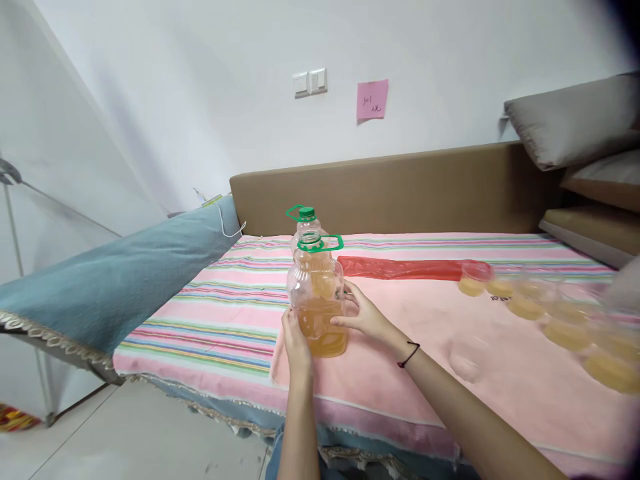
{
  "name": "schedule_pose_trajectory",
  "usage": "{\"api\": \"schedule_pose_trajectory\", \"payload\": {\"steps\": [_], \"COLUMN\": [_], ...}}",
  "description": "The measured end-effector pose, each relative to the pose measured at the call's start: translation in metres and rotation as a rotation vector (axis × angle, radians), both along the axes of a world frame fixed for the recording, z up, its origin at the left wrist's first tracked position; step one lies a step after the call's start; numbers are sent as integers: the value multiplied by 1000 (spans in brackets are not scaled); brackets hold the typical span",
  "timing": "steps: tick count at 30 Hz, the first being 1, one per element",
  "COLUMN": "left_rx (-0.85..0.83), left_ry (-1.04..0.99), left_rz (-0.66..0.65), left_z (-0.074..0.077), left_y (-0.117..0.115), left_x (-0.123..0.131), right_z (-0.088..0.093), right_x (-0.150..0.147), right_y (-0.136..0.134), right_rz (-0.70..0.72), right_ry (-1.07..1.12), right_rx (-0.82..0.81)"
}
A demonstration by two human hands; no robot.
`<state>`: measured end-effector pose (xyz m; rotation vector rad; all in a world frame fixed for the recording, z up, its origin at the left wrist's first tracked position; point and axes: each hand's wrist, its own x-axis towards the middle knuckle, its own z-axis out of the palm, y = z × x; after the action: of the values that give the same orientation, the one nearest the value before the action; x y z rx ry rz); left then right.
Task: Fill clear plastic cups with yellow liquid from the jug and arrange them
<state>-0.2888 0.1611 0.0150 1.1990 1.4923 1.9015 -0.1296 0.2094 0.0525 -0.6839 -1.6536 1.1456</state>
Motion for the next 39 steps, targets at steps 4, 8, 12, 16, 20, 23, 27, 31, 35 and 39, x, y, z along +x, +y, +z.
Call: {"api": "schedule_pose_trajectory", "payload": {"steps": [4, 8, 12, 16, 20, 23, 27, 31, 35, 39], "left_rx": [-7, 16, 19, 28, 61, 112, 90, 11, -67, -182], "left_ry": [-130, -196, -218, -196, -98, -112, -162, -178, -194, -127], "left_rz": [11, 13, -42, -198, -384, -575, -840, -1016, -1166, -1397], "left_z": [9, 19, 24, 24, 30, 38, 41, 34, 36, 47], "left_y": [-5, -9, -13, -17, -22, -27, -41, -59, -71, -81], "left_x": [7, 13, 15, 12, 8, 16, 43, 73, 97, 124], "right_z": [-8, -17, -17, -8, 7, 24, 48, 57, 48, 36], "right_x": [-15, -27, -35, -31, -6, 26, 73, 117, 156, 188], "right_y": [7, 8, 1, -13, -28, -43, -74, -112, -154, -195], "right_rz": [102, 61, -70, -183, -267, -291, -336, -398, -416, -438], "right_ry": [88, 137, 175, 199, 219, 205, 160, 77, -50, -172], "right_rx": [0, 52, 113, 128, 117, 103, 45, -16, -44, -156]}}
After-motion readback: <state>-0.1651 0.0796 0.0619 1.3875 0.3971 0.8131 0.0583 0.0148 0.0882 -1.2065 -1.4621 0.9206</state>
